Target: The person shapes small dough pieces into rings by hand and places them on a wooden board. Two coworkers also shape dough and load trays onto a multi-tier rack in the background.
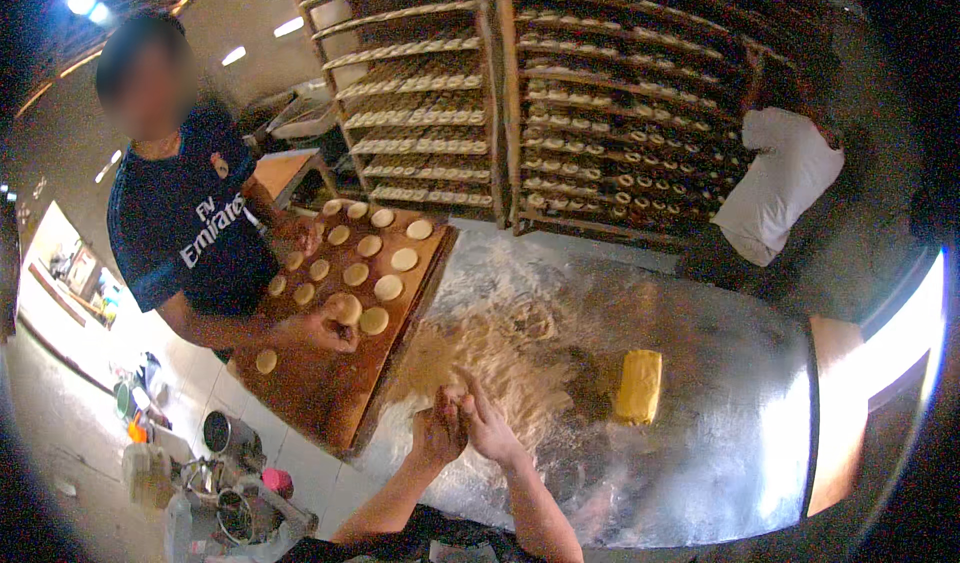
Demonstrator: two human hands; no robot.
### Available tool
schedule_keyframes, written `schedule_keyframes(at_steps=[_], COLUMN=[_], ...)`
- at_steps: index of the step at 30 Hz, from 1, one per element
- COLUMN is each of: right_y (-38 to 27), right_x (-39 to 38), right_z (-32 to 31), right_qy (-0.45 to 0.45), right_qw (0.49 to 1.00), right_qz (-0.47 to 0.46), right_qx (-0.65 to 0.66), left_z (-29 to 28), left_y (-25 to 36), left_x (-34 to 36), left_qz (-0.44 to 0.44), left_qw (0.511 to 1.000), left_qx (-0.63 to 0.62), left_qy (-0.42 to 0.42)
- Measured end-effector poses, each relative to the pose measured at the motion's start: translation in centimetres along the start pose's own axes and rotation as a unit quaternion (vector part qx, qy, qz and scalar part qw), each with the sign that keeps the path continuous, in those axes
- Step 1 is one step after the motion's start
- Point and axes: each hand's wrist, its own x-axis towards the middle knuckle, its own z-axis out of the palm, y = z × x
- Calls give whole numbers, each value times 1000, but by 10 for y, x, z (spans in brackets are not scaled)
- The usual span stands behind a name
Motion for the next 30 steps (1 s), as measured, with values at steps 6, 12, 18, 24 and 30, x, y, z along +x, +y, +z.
schedule_keyframes(at_steps=[6,12,18,24,30], right_y=[-6,-27,-37,-35,-7], right_x=[4,21,34,35,43], right_z=[32,89,150,203,230], right_qy=[3,-12,-50,10,62], right_qw=[999,996,940,889,954], right_qz=[-26,37,-80,-29,70], right_qx=[37,-77,329,458,285], left_z=[-22,-72,-119,-153,-195], left_y=[-28,-48,-86,-119,-136], left_x=[-11,-10,-19,-19,-21], left_qz=[93,43,61,76,-23], left_qw=[992,999,995,993,992], left_qx=[34,7,-72,-92,-108], left_qy=[78,12,23,10,-58])
